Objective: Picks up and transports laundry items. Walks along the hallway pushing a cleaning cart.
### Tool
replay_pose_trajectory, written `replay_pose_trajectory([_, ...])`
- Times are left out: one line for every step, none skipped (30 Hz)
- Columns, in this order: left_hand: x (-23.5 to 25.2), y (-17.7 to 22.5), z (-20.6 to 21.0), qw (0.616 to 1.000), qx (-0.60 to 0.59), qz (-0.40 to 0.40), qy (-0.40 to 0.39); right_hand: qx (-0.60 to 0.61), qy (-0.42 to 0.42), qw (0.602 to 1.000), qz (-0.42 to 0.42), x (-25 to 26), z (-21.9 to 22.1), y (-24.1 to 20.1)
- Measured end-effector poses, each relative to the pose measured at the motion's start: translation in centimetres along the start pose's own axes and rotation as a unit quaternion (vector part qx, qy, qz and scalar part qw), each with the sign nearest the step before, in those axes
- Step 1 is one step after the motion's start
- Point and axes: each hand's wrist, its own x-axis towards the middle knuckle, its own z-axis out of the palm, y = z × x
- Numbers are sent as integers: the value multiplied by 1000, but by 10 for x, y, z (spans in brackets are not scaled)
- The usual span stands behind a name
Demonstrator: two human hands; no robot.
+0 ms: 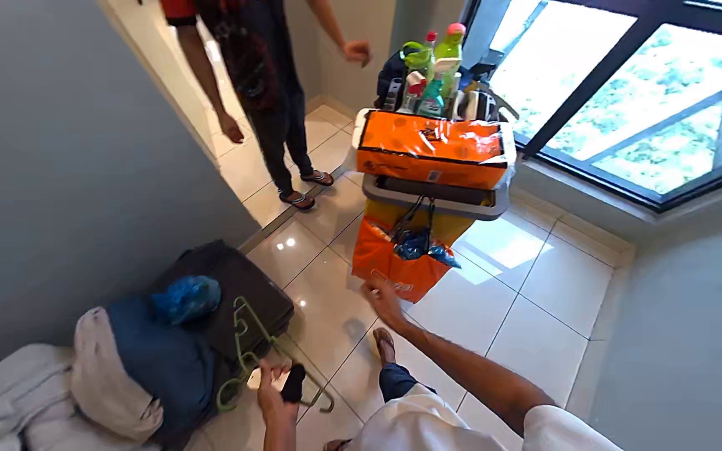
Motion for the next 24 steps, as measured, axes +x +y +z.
replay_pose_trajectory([1, -3, 9, 1000, 1, -5, 4, -44, 125, 990, 35, 21, -37, 22])
replay_pose_trajectory([3, -7, 17, 1000, 4, -13, 11, -69, 236, 966, 77, 42, -77, 41])
replay_pose_trajectory([7, -12, 24, 1000, 12, -22, 20, -73, 312, 939, 129, 60, -120, 52])
replay_pose_trajectory([16, -20, 30, 999, 24, -26, 31, -71, 355, 915, 180, 76, -163, 60])
replay_pose_trajectory([26, -31, 33, 998, 41, -13, 41, -65, 384, 897, 208, 89, -202, 67])
replay_pose_trajectory([39, -45, 32, 998, 45, 28, 19, -50, 405, 886, 219, 101, -235, 75])
replay_pose_trajectory([57, -64, 24, 991, 30, 108, -68, -30, 419, 881, 219, 115, -263, 86])
replay_pose_trajectory([83, -83, 13, 958, 8, 193, -212, -6, 418, 880, 224, 130, -287, 97])
replay_pose_trajectory([67, -69, 54, 993, 45, 96, -47, 10, 403, 884, 237, 145, -306, 107])
replay_pose_trajectory([65, -57, 89, 995, 76, 10, 56, 6, 375, 889, 261, 158, -321, 113])
replay_pose_trajectory([74, -51, 109, 994, 82, -34, 67, -17, 341, 894, 290, 170, -333, 115])
replay_pose_trajectory([86, -50, 121, 995, 75, -50, 36, -35, 308, 897, 314, 180, -342, 118])
replay_pose_trajectory([91, -49, 140, 996, 69, -55, 17, -45, 278, 898, 337, 191, -348, 120])
replay_pose_trajectory([94, -46, 162, 995, 80, -53, 6, -52, 253, 897, 358, 200, -354, 120])
replay_pose_trajectory([99, -41, 186, 994, 98, -47, 2, -64, 236, 894, 377, 209, -358, 118])
replay_pose_trajectory([105, -36, 209, 992, 121, -41, -6, -75, 231, 886, 394, 216, -360, 115])
replay_pose_trajectory([112, -32, 230, 989, 146, -32, -18, -87, 241, 876, 409, 222, -359, 112])
replay_pose_trajectory([119, -29, 248, 984, 172, -26, -31, -100, 254, 866, 420, 225, -356, 110])
replay_pose_trajectory([125, -28, 263, 979, 198, -24, -39, -105, 264, 861, 422, 223, -351, 109])
replay_pose_trajectory([129, -27, 278, 973, 223, -28, -49, -105, 271, 860, 419, 218, -344, 110])
replay_pose_trajectory([134, -28, 293, 969, 238, -36, -59, -102, 279, 862, 411, 215, -340, 109])
replay_pose_trajectory([138, -30, 307, 966, 245, -48, -71, -100, 283, 864, 404, 212, -335, 107])
replay_pose_trajectory([142, -31, 319, 964, 246, -61, -84, -100, 284, 866, 400, 208, -329, 104])
replay_pose_trajectory([145, -30, 328, 961, 247, -74, -98, -101, 283, 866, 400, 203, -321, 101])
